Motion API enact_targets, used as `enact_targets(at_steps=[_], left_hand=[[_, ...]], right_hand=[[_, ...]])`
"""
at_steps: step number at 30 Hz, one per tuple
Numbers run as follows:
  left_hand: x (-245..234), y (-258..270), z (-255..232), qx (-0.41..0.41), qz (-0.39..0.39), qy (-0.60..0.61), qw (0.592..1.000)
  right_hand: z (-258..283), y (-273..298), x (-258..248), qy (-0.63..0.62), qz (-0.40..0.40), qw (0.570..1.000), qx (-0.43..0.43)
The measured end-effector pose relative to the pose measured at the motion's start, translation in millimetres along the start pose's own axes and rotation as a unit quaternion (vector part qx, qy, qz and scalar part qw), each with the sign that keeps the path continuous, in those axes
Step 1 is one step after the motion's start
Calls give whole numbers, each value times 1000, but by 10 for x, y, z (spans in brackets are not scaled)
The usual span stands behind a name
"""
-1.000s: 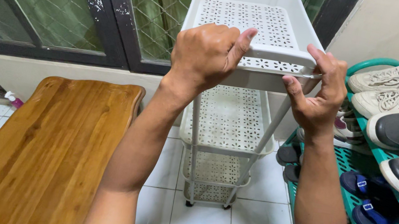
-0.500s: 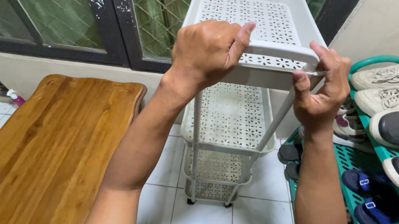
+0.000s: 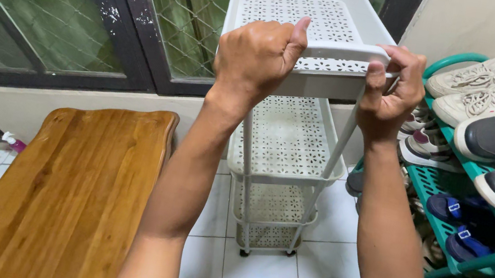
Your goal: The person assembles a three-tier white plastic storage cart by sliding the baskets into the frame and attaching two white handles to the top tier. The person repeatedly pulls out and pushes in the baskets to test their movement.
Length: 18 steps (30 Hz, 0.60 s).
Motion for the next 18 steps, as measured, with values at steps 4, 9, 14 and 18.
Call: enact_targets(at_steps=[4, 9, 14, 18], left_hand=[[24, -16, 2, -3, -17, 3, 1000], [12, -35, 14, -8, -2, 5, 1000], [-58, -1, 14, -5, -3, 6, 1000], [-64, 21, 1, -11, 0, 1, 1000]], right_hand=[[-20, -14, 36, 5, -9, 1000, 11], [7, -43, 19, 9, -10, 1000, 4], [64, -28, 29, 5, -8, 1000, -22], [71, -26, 18, 1, 6, 1000, -2]])
Point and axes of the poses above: each hand's wrist, its own y-axis away from the middle knuckle, its own x-axis out of the palm, z = x × y, the point moved 3 cm from there along -y, towards the middle knuckle, and after that the axes turned 11 degrees about y, right-handed, at the moved point
